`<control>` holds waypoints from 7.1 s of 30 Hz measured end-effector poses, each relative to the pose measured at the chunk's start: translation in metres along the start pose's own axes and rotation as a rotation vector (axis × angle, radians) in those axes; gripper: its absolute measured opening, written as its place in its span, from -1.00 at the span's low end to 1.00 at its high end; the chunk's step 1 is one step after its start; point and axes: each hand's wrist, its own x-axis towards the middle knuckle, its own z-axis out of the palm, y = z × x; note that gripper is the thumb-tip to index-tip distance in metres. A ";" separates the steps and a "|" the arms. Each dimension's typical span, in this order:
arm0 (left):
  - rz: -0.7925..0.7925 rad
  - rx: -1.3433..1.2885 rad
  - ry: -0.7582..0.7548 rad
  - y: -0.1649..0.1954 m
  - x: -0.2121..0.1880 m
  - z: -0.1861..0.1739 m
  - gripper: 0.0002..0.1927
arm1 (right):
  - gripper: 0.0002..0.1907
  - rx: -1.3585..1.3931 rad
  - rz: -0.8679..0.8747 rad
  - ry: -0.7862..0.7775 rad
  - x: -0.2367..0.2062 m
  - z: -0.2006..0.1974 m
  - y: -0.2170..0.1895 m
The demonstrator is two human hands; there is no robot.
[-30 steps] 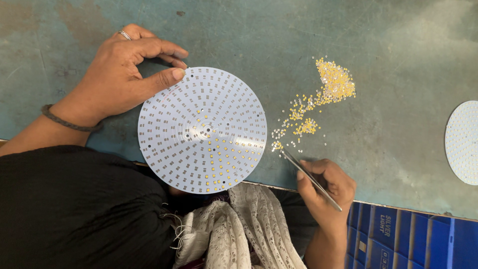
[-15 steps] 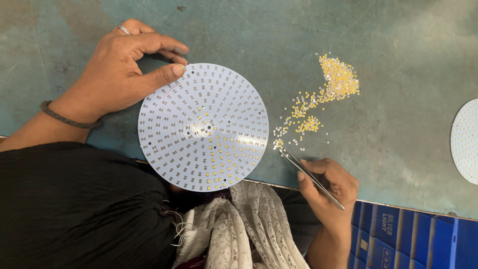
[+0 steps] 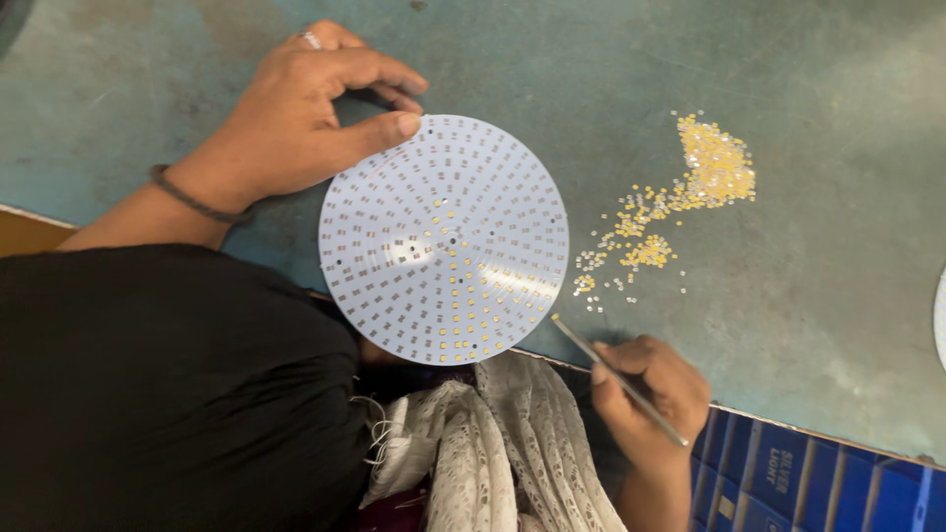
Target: The person uses tweezers to pick small LED components one at a time from a pile on the workbench and places them onto the pads of a round LED circuit board, holding the board steady with the other hand and rotating it as they fill successive rows.
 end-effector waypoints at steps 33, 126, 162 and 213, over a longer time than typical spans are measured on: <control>0.061 0.008 -0.003 0.001 -0.001 0.000 -0.65 | -0.87 -0.132 0.161 0.155 -0.001 0.002 0.003; 0.092 0.025 0.014 -0.004 0.000 0.001 -0.67 | -0.84 -0.045 -0.126 -0.094 0.018 0.030 -0.021; 0.063 0.004 0.005 0.002 0.003 0.001 -0.66 | -0.88 -0.036 0.287 0.162 0.011 -0.003 0.010; 0.082 0.036 0.014 0.001 0.001 0.000 -0.68 | -0.92 -0.009 0.288 0.234 -0.001 0.008 0.006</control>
